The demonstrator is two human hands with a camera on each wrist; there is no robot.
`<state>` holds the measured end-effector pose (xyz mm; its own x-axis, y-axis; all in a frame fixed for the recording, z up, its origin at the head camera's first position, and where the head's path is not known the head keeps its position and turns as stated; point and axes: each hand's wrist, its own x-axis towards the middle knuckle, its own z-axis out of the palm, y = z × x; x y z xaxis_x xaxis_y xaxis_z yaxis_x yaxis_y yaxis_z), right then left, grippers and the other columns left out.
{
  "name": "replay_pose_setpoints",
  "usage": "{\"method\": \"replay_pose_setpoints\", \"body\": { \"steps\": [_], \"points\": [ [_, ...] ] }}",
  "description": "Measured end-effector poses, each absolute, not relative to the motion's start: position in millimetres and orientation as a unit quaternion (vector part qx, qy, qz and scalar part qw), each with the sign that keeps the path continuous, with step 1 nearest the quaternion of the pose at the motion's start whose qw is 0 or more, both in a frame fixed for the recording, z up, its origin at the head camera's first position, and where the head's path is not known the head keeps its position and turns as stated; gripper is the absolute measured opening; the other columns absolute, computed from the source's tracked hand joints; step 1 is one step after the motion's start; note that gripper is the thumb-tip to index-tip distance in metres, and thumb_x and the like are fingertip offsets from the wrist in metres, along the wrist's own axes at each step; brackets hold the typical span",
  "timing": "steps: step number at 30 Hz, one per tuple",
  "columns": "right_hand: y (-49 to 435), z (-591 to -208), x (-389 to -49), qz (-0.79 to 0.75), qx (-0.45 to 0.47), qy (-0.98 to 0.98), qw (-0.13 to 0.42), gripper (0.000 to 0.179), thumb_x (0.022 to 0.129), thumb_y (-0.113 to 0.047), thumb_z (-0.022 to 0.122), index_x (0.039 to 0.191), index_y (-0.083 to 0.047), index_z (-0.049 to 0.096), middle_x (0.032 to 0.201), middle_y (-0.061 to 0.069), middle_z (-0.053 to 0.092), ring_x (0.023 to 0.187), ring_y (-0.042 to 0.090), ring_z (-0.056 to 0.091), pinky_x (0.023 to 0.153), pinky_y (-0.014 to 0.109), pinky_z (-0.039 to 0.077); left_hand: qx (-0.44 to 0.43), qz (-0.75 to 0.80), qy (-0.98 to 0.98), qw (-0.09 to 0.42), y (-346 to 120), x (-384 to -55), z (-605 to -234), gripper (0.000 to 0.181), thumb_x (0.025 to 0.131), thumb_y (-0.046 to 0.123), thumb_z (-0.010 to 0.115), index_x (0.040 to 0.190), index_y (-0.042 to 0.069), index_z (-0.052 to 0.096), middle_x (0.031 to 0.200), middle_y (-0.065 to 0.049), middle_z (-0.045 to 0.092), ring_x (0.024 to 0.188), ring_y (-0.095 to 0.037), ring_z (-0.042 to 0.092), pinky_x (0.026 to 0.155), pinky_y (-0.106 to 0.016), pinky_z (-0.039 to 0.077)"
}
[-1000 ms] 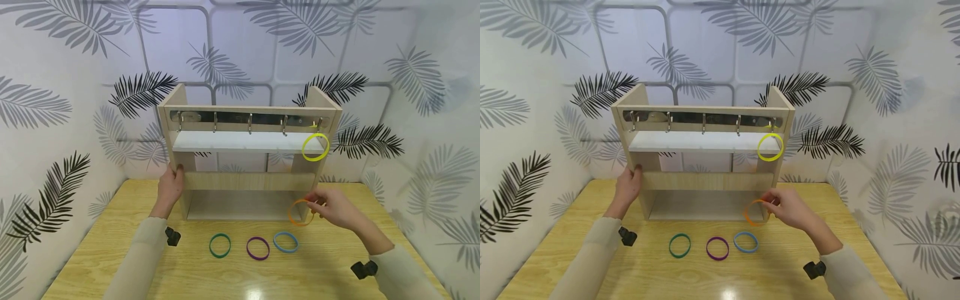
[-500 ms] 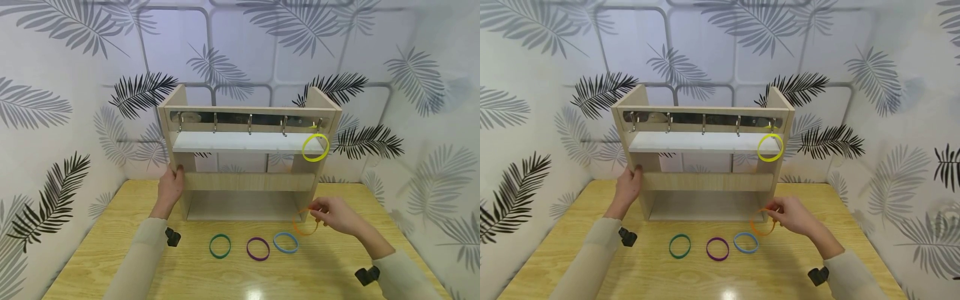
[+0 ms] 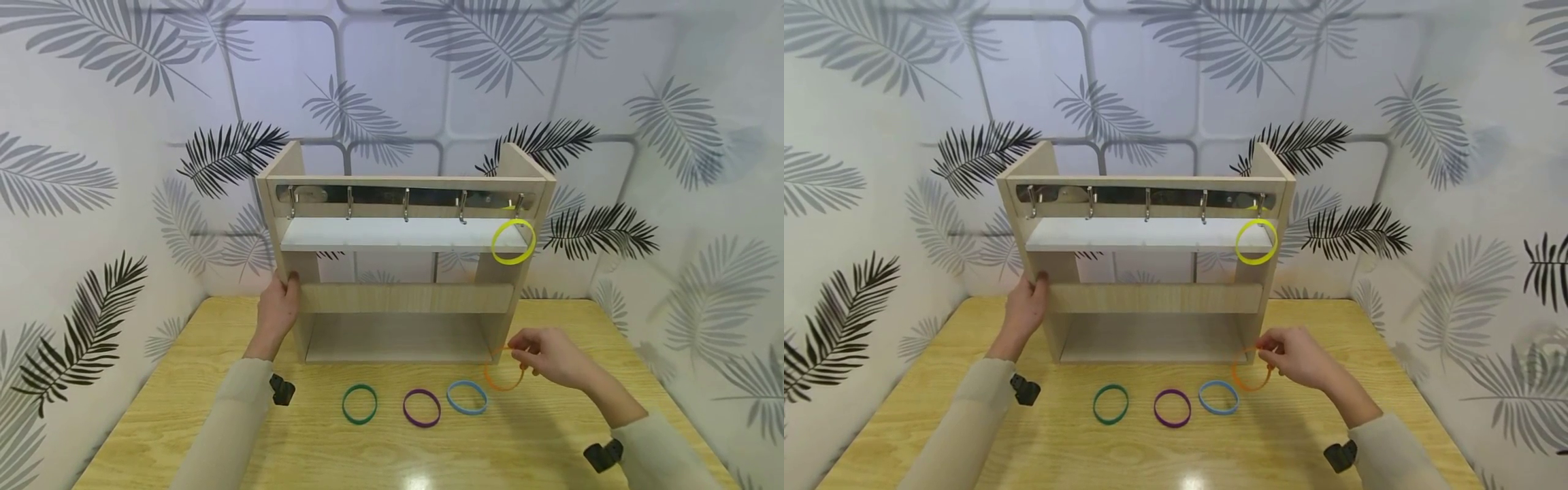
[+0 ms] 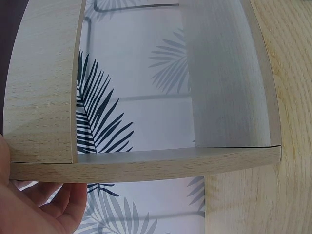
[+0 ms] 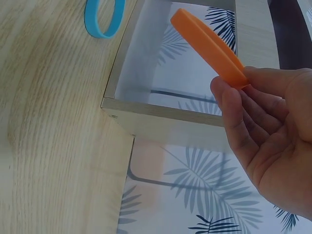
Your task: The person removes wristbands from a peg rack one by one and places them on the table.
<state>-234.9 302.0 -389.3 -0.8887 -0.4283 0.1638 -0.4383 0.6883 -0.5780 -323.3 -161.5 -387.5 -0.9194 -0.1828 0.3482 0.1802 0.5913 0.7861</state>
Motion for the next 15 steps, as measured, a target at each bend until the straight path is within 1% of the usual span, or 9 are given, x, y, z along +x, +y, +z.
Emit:
{"method": "replay_pose_setpoints", "body": {
  "steps": [7, 12, 15],
  "points": [
    [304.5, -395.7, -234.5, 0.323, 0.229, -0.918, -0.002, 0.013, 0.091, -0.008, 0.060, 0.100, 0.001, 0.065, 0.080, 0.001, 0.065, 0.057, 0.012, 0.058, 0.050, 0.027, 0.049, 0.005, -0.453, -0.868, 0.202, -161.4, -321.7, -388.7, 0.052, 0.101, 0.040, 0.031, 0.134, 0.001, 0.043, 0.119, -0.029, 0.057, 0.098, -0.042, 0.058, 0.078, -0.054, 0.044],
    [304.7, -397.6, -233.9, 0.329, 0.236, -0.914, -0.004, 0.012, 0.091, -0.006, 0.060, 0.098, 0.002, 0.064, 0.080, 0.002, 0.065, 0.057, 0.009, 0.058, 0.050, 0.028, 0.049, 0.002, -0.450, -0.870, 0.202, -161.3, -321.7, -387.9, 0.053, 0.101, 0.040, 0.030, 0.135, 0.001, 0.043, 0.119, -0.030, 0.057, 0.098, -0.042, 0.058, 0.077, -0.054, 0.045],
    [304.6, -398.0, -234.2, 0.329, 0.228, -0.916, -0.010, 0.012, 0.091, -0.008, 0.061, 0.099, 0.000, 0.064, 0.081, 0.002, 0.065, 0.058, 0.009, 0.058, 0.051, 0.027, 0.049, 0.000, -0.452, -0.870, 0.199, -160.9, -322.2, -386.4, 0.054, 0.101, 0.040, 0.029, 0.137, 0.002, 0.041, 0.121, -0.030, 0.055, 0.098, -0.041, 0.058, 0.076, -0.054, 0.046]
  ]
}}
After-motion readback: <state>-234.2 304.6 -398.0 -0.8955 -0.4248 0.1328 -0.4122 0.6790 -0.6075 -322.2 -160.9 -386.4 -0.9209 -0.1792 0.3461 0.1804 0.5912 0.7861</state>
